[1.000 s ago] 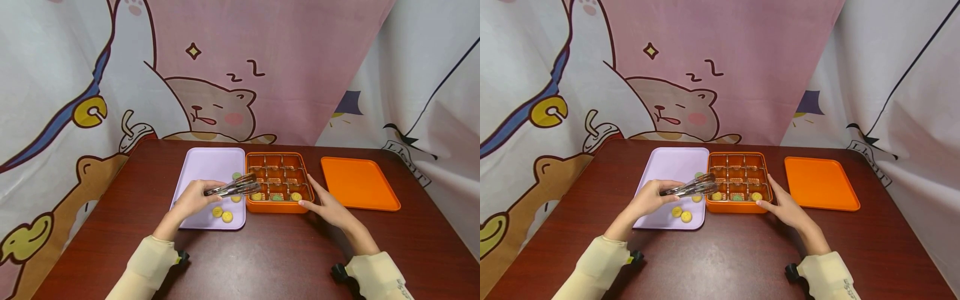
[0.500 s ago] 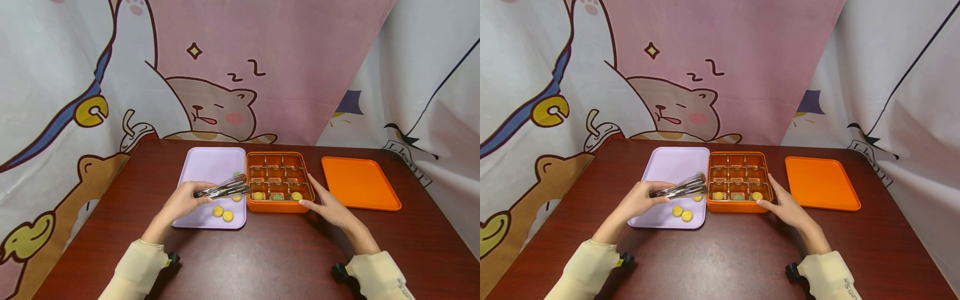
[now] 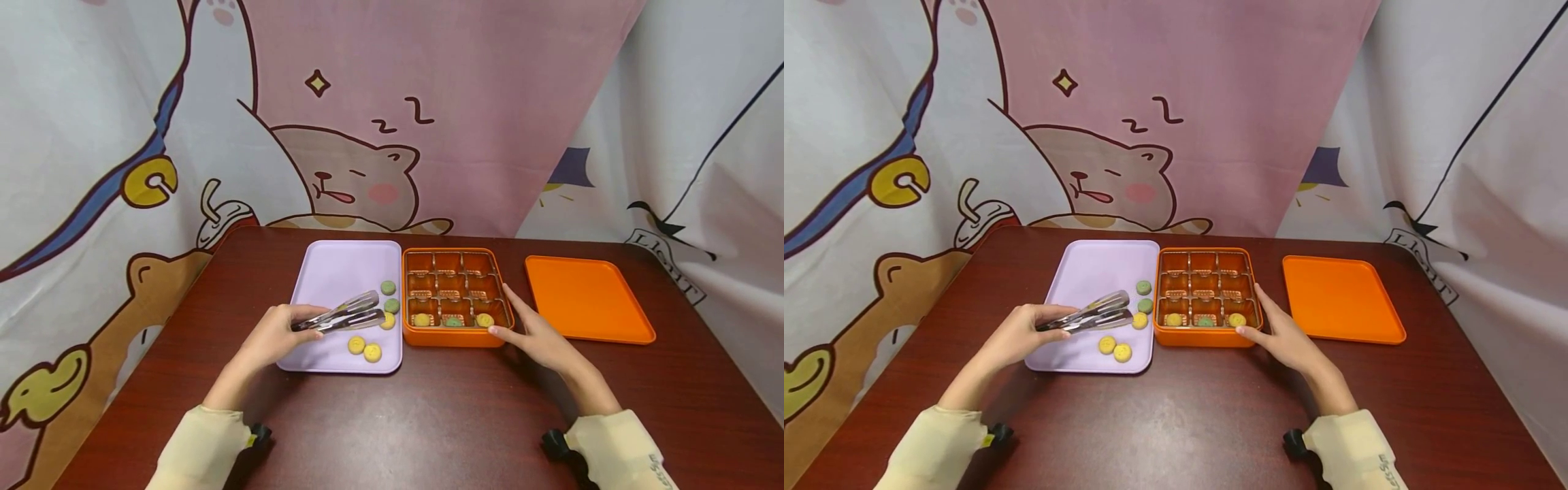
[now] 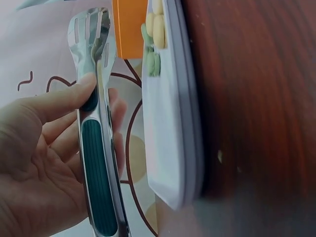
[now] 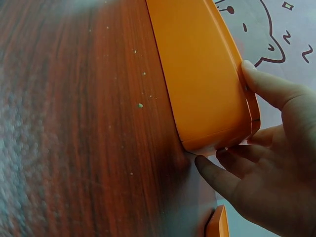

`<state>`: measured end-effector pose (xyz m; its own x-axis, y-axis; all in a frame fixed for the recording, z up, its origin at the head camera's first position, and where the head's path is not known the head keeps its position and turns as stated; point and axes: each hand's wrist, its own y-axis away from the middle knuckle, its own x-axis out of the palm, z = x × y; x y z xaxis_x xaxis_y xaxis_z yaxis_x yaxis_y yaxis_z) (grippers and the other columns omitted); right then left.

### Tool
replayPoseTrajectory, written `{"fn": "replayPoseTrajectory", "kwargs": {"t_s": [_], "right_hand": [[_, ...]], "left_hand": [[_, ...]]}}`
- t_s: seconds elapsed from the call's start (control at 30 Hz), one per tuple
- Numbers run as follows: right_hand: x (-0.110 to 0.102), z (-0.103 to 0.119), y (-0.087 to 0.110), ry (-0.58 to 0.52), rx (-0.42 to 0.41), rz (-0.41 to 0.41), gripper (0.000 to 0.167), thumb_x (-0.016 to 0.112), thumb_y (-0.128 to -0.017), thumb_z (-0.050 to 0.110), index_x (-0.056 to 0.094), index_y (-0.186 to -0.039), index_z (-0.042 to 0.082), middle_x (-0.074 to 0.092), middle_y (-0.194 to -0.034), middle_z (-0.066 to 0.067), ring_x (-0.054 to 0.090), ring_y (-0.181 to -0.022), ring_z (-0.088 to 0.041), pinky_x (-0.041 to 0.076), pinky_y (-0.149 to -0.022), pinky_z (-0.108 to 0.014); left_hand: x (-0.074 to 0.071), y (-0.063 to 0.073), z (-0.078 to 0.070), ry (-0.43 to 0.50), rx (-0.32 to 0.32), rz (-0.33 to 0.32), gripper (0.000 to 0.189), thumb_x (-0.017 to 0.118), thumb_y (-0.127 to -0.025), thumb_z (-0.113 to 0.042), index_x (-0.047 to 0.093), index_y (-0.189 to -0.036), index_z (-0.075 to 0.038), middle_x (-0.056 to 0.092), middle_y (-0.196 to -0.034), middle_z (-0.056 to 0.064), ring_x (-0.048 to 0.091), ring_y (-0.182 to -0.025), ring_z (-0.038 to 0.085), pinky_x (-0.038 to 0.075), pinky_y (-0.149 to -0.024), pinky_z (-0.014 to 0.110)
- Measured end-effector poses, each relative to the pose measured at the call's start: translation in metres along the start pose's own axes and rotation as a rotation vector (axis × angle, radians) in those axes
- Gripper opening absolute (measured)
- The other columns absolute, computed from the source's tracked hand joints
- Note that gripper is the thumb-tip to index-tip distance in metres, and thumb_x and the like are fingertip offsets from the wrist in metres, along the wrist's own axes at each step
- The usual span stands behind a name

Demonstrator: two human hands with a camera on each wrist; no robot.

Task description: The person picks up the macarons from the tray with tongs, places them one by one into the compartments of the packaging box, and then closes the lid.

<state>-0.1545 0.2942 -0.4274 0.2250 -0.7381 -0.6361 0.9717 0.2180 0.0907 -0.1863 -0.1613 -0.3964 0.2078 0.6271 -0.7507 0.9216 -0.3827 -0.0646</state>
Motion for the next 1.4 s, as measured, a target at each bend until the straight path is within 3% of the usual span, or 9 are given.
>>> {"fn": "replayPoseTrajectory", "kwargs": {"t_s": [0.5,0.67,0.93,1.4], "right_hand": [[0.0,0.001,0.0,0.002,0.004,-0.001,0.095,0.063,-0.097,0.039,-0.002,-0.161,0.012,0.003,-0.167,-0.021,0.009,-0.15,-0.051,0.016,-0.11,-0.075],[0.0,0.0,0.0,0.001,0.0,0.002,0.095,0.063,-0.097,0.04,-0.002,-0.161,0.014,0.002,-0.168,-0.021,0.009,-0.15,-0.051,0.016,-0.11,-0.075],[0.0,-0.001,0.001,0.01,-0.001,0.0,0.095,0.063,-0.097,0.041,-0.002,-0.161,0.017,0.002,-0.168,-0.02,0.009,-0.15,-0.051,0.015,-0.11,-0.076],[0.0,-0.002,-0.001,-0.004,-0.014,-0.001,0.096,0.063,-0.097,0.039,-0.002,-0.161,0.013,0.001,-0.168,-0.02,0.008,-0.15,-0.051,0.014,-0.111,-0.075]], "left_hand": [[-0.007,0.023,0.022,0.022,-0.048,0.045,0.034,0.079,-0.082,-0.01,0.074,-0.116,-0.008,0.076,-0.102,0.009,0.055,-0.078,0.012,0.043,-0.064,0.021],[-0.007,0.027,0.027,0.011,-0.042,0.07,0.034,0.079,-0.082,-0.012,0.075,-0.115,-0.009,0.076,-0.103,0.007,0.06,-0.084,0.012,0.047,-0.072,0.024],[-0.005,0.03,0.03,-0.009,-0.04,0.101,0.033,0.079,-0.082,-0.011,0.075,-0.115,-0.011,0.077,-0.107,0.006,0.065,-0.095,0.016,0.051,-0.082,0.032],[-0.002,0.027,0.029,-0.103,-0.005,0.084,0.029,0.079,-0.079,-0.004,0.078,-0.107,-0.012,0.078,-0.101,0.004,0.069,-0.093,0.016,0.052,-0.079,0.032]]}}
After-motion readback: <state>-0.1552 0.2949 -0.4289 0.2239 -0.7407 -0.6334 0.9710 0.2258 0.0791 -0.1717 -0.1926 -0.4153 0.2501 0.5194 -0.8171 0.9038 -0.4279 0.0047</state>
